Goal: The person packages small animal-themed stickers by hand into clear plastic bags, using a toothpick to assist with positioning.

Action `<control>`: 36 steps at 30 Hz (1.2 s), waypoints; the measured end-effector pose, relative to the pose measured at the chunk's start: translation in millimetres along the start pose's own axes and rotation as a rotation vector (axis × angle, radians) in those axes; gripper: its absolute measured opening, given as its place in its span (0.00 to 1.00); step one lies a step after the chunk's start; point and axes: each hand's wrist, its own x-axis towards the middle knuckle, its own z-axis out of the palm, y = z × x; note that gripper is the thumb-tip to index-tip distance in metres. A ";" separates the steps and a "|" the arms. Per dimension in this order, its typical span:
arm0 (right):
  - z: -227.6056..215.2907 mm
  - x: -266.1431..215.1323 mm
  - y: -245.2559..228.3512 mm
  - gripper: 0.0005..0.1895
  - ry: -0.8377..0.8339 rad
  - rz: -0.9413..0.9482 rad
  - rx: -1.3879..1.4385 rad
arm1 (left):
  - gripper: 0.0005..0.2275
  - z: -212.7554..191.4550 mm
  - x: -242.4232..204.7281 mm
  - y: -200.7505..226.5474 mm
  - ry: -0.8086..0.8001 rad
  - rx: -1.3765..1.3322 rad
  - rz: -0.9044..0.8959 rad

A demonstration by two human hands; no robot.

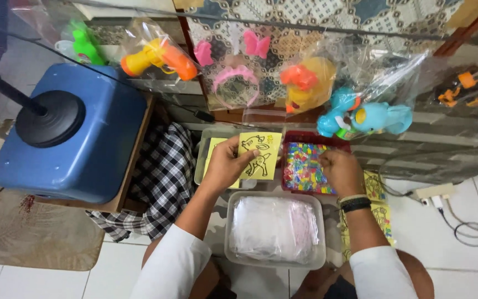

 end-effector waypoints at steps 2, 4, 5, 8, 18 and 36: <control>-7.9 -2.3 -11.6 0.07 0.022 0.046 0.099 | 0.08 -0.1 3.2 -7.8 -0.008 0.013 0.005; -8.2 -0.6 -8.8 0.07 0.055 0.093 0.195 | 0.08 1.9 4.5 -13.2 -0.019 0.024 0.017; -3.9 2.7 -1.4 0.07 0.052 0.110 0.259 | 0.08 2.5 4.3 -14.5 -0.015 0.032 0.016; -6.5 6.5 0.2 0.05 0.072 0.103 0.468 | 0.08 4.5 4.2 -11.1 -0.017 0.054 0.015; -112.0 -23.2 -78.7 0.03 0.108 -0.081 1.030 | 0.10 20.5 -4.2 -19.9 -0.064 0.447 0.091; -103.4 -24.6 -107.2 0.07 0.000 -0.419 0.660 | 0.06 38.8 -14.4 -27.4 -0.156 0.416 0.160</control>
